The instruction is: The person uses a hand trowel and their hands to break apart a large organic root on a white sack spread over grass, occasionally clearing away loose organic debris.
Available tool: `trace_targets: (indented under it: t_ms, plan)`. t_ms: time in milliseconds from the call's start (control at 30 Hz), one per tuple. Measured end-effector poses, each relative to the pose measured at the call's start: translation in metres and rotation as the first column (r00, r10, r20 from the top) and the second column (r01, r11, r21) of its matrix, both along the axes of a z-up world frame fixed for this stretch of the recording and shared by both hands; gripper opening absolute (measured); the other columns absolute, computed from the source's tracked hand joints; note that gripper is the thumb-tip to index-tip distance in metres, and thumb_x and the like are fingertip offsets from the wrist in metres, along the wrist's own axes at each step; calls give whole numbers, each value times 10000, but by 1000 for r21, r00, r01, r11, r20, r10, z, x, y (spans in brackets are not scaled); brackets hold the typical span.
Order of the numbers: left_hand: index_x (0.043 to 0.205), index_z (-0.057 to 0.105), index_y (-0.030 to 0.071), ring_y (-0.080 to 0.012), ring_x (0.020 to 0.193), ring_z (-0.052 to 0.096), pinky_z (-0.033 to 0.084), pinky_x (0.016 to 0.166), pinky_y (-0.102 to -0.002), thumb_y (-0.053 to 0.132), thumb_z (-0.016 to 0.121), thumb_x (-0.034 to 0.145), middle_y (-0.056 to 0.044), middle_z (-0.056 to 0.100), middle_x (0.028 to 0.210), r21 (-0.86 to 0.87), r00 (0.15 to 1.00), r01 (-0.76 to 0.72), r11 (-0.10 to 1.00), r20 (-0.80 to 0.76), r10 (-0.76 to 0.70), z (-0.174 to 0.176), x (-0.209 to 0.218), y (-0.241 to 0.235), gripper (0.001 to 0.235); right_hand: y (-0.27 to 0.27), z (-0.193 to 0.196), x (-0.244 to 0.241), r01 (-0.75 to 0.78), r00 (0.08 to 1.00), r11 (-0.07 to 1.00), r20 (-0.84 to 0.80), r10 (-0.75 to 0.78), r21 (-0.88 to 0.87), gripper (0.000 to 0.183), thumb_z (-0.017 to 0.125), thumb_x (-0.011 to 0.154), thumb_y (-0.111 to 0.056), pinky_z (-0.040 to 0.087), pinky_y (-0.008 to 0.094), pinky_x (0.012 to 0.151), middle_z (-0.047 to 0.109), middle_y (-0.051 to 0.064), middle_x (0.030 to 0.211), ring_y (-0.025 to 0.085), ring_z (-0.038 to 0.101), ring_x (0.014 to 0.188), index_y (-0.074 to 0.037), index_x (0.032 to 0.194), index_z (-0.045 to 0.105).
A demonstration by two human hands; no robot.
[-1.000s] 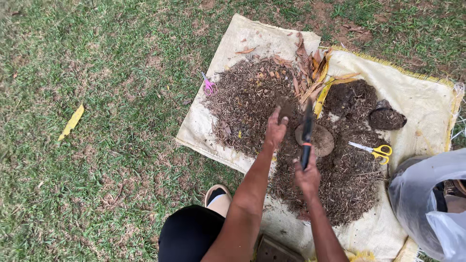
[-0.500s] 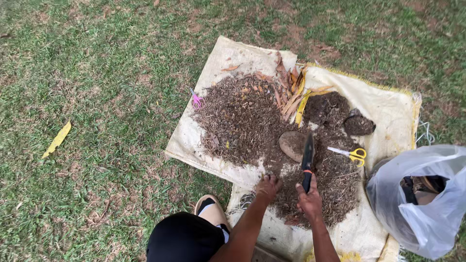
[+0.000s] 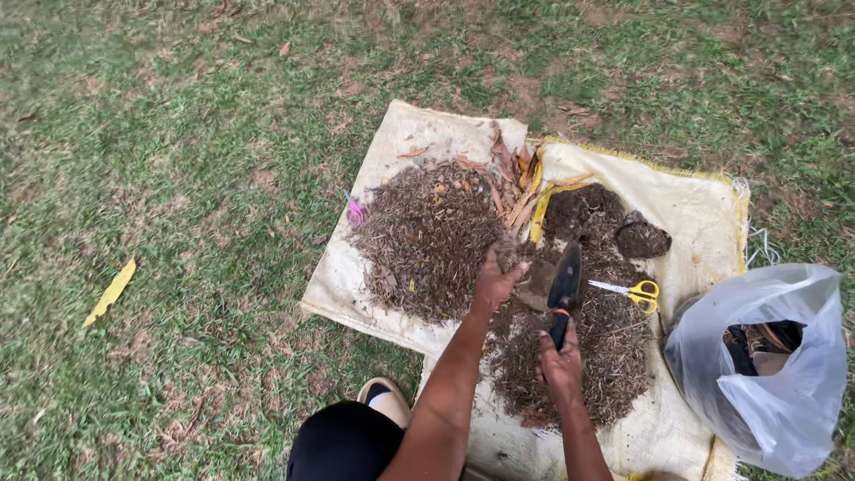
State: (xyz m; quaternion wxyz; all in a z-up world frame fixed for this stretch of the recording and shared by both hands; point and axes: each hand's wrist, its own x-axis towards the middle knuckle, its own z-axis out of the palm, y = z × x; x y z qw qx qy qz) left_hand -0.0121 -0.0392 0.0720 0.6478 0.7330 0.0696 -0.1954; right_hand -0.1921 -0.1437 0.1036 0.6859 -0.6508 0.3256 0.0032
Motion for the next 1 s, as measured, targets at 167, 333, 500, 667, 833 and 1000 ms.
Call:
trace_targets:
  t_ms: [167, 333, 500, 667, 833, 1000]
  plan:
    - [1649, 45, 238, -297, 1176, 643, 602, 945, -401, 262, 725, 913, -166, 534, 1463, 74, 968, -238, 969, -66, 242, -20, 11, -5, 1002, -2, -21, 6, 11, 996, 993, -85, -21, -114, 864, 663, 943, -268, 438, 285, 325, 575, 19, 616, 120, 517, 392, -270, 1638, 148]
    - [1654, 210, 169, -416, 1179, 616, 583, 864, -491, 396, 558, 1010, -263, 560, 1456, -191, 814, -514, 836, -416, 406, -56, 1, -3, 766, 21, -42, 15, -10, 999, 1000, -38, 11, 11, 833, 667, 928, -261, 374, 293, 316, 496, 11, 584, 118, 444, 386, -269, 1631, 218]
    - [1586, 276, 339, -382, 1174, 600, 597, 893, -413, -19, 620, 834, -236, 204, 1594, 407, 994, 84, 909, 28, -105, -113, 27, -13, 901, 44, -57, 30, -131, 991, 986, 6, 132, 101, 780, 642, 938, -270, 405, 280, 318, 505, -13, 585, 91, 461, 392, -248, 1608, 244]
    - [1230, 702, 83, -262, 905, 708, 588, 714, -358, 90, 611, 975, -153, 760, 1134, 354, 966, -229, 907, -31, 256, -141, 51, -9, 271, 57, -34, 60, -200, 974, 975, -85, 209, 101, 811, 623, 912, -189, 408, 302, 317, 546, 17, 597, 114, 460, 382, -315, 1619, 247]
    - [1361, 565, 48, -191, 842, 674, 625, 700, -291, 32, 582, 978, -122, 697, 1128, -369, 764, -453, 811, 307, 567, -117, 89, 31, 384, 61, 10, 81, -217, 975, 976, -40, 218, 36, 815, 658, 929, -234, 427, 292, 338, 596, 17, 646, 104, 497, 416, -342, 1618, 238]
    - [1413, 571, 95, -349, 1241, 562, 527, 984, -421, 28, 652, 909, -215, 553, 1415, 447, 784, -519, 729, 587, 199, -120, 94, 68, 514, 66, -2, 94, -341, 895, 929, -354, 273, -146, 830, 679, 939, -254, 499, 285, 389, 645, 8, 691, 118, 572, 471, -382, 1614, 215]
